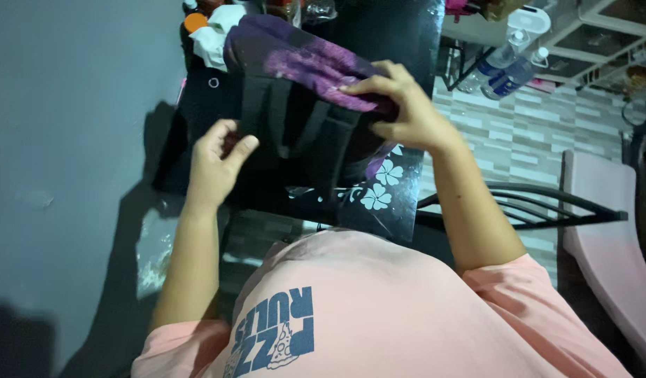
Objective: The person opens a purple backpack on a table and packs items into it, placing a water bottle, a wallet, and a purple pouch inside, then zips the compartments and adjusts the bag and its straps on the table.
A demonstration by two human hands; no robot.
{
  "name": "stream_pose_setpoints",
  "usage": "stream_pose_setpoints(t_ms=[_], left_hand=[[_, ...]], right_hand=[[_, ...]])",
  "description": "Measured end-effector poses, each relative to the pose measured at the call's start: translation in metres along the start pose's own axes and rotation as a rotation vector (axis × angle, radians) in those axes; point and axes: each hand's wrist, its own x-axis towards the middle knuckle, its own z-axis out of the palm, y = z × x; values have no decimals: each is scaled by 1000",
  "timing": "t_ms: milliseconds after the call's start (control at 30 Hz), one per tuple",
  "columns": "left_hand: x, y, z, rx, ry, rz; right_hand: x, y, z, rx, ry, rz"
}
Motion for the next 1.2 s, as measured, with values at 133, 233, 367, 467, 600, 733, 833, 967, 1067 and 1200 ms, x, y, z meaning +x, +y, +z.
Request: stream_pose_setpoints(t_ms=[133,233,367,467,600,733,833,967,1067,1200], left_hand=[[-22,20,10,-131,-77,30],[-33,37,15,-151,-108,55],[-37,54,22,-111,-113,94],[-33,59,28,-96,-105,82],[-28,58,35,-201,-68,70],[-23,52,39,-180,-50,69],[-19,48,41,-165,-30,65],[-14,45,44,-151,1,45],[-11,43,45,-195,7,33],[-10,38,47,-325,14,157]], right_hand=[[6,17,-11,-18,-8,11],[11,25,-17,3,11,71],[17,30,-18,-49,87,9],[15,30,-13,-36,153,26],[-8,27,2,-169,365,-52],[-51,25,43,49,717,44],[-74,28,84,302,675,244],[-88,32,112,403,294,407],[-89,31,110,488,249,395],[-85,24,91,761,310,345]])
